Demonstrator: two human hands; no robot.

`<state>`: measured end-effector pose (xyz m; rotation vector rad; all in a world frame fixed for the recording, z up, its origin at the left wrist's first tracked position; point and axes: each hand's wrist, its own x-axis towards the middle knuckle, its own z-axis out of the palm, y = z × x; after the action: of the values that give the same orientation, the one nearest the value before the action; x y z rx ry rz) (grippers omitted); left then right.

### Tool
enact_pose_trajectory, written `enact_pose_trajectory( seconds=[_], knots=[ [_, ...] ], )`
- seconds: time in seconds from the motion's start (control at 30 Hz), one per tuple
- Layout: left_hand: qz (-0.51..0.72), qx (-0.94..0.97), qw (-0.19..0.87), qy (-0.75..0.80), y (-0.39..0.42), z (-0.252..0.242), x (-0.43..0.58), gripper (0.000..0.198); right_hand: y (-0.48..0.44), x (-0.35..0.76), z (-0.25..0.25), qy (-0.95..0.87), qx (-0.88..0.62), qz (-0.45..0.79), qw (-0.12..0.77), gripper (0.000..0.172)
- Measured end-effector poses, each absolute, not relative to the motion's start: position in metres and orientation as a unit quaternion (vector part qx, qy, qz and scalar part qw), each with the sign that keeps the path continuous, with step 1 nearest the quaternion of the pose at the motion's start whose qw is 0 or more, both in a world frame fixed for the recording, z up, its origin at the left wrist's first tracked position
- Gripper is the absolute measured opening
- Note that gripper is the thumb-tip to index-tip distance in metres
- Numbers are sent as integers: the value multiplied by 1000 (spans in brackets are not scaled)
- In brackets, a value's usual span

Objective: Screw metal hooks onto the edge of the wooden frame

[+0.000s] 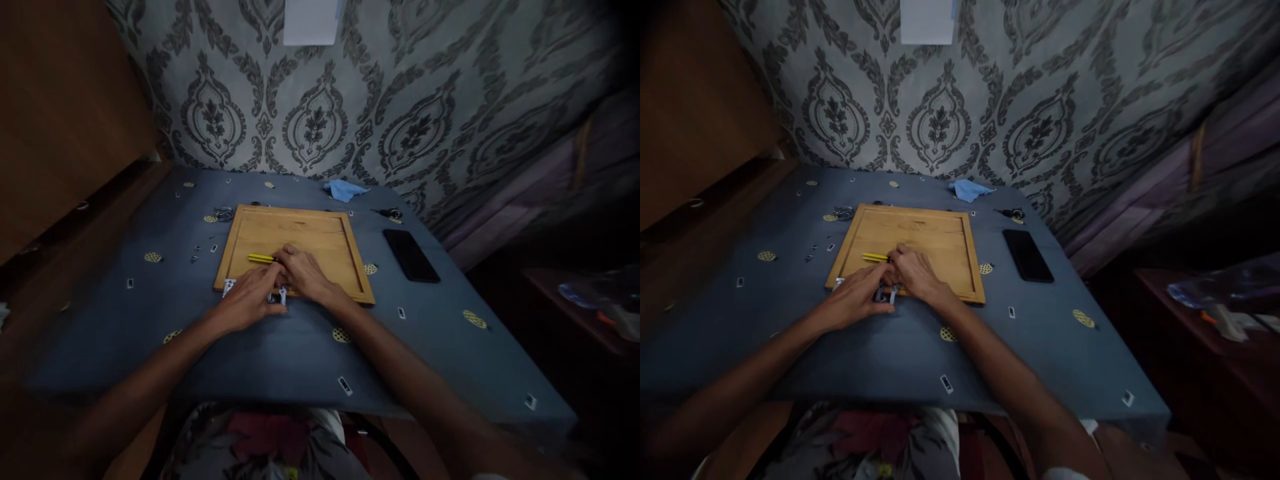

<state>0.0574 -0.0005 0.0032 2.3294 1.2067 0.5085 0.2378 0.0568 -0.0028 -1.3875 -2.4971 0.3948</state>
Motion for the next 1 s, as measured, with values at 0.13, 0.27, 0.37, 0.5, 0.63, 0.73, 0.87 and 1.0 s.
enact_pose_trajectory(
  seconds=[0.13, 0.27, 0.37, 0.5, 0.63, 0.73, 0.87, 1.0],
  knots=[
    [182, 844, 239, 443, -1, 1, 57, 52, 55, 252, -9, -814, -513, 150, 230, 22],
    [178, 844, 248, 442, -1, 2, 57, 56, 44, 263, -10, -748, -533, 188, 346, 18],
    [174, 845, 247, 440, -1, 3, 57, 56, 32, 263, -7, -659, -476, 316, 489, 20],
    [169, 849, 243, 438, -1, 4, 56, 54, 17, 254, -4, -599, -428, 407, 541, 32],
    [166, 849, 239, 442, -1, 3, 57, 54, 8, 248, -5, -621, -427, 394, 526, 34],
    [164, 846, 239, 447, -1, 3, 58, 55, 6, 248, -6, -635, -430, 370, 524, 29],
    [164, 842, 247, 450, -2, 4, 59, 55, 6, 250, -7, -651, -411, 361, 526, 23],
    [168, 842, 253, 445, -3, 4, 58, 51, 7, 251, -7, -657, -414, 363, 516, 23]
  ],
)
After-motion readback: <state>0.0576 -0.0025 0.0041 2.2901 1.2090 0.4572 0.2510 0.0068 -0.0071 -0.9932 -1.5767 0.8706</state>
